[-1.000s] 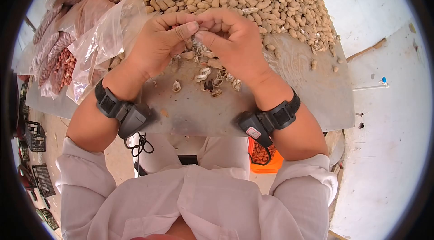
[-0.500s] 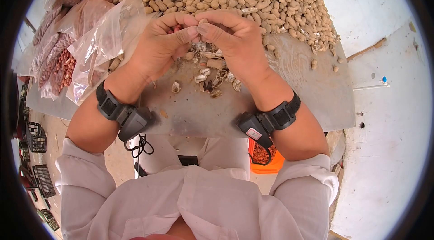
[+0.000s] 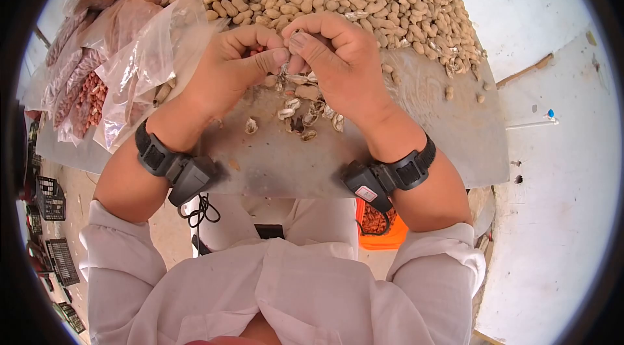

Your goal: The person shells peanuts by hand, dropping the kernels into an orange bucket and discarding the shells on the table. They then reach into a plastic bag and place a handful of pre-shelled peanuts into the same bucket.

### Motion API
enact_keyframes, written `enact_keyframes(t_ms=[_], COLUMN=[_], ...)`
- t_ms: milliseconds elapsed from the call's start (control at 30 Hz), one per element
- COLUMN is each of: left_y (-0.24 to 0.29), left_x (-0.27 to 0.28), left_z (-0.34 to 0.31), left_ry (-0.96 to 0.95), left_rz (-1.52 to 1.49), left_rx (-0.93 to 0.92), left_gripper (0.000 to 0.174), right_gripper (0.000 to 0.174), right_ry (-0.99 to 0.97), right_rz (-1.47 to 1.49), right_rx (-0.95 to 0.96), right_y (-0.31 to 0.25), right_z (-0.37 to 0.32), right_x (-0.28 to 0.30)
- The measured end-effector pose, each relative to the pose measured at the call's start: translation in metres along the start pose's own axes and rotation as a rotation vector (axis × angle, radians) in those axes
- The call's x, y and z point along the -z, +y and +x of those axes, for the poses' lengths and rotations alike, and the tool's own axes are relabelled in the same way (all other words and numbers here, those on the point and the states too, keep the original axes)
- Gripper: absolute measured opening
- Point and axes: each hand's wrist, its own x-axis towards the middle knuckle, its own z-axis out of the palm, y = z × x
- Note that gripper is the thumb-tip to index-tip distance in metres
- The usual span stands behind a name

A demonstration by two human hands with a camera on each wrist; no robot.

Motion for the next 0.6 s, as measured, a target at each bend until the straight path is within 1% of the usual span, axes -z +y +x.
enact_keyframes(t_ms=[67,167,267,300,400,500,600], left_y=[-0.0009,0.0045,0.0075,0.0074,0.0067,0.0071,0.0071], left_x=[0.0006,-0.0032,-0.0042,-0.0037,-0.0028,-0.0034,-0.0029], left_z=[-0.0008,-0.0013,-0.0009,-0.0002,0.0014,0.0018,0.0014], left_ry=[-0.031,0.024,0.113,0.124,0.15,0.142,0.125], left_rz=[0.046,-0.003,-0.175,-0.21,-0.296,-0.341,-0.365], left_rx=[-0.023,0.024,0.144,0.147,0.15,0.14,0.133], left_gripper=[0.01,0.012,0.013,0.014,0.015,0.015,0.015], right_gripper=[0.014,0.017,0.019,0.02,0.02,0.022,0.022], right_ry=[0.004,0.049,0.106,0.123,0.101,0.044,0.043], right_rz=[-0.022,0.004,0.037,0.042,-0.014,-0.108,-0.056], right_rx=[-0.018,-0.054,-0.063,-0.059,-0.051,-0.1,-0.153], right_y=[-0.005,0.0013,0.0029,0.0018,-0.0015,-0.0033,-0.0037], right_z=[0.0003,0.0017,0.0009,0.0011,0.0011,0.0006,0.0027], right_x=[0.0,0.0008,-0.0035,-0.0046,-0.0017,0.0036,0.0004])
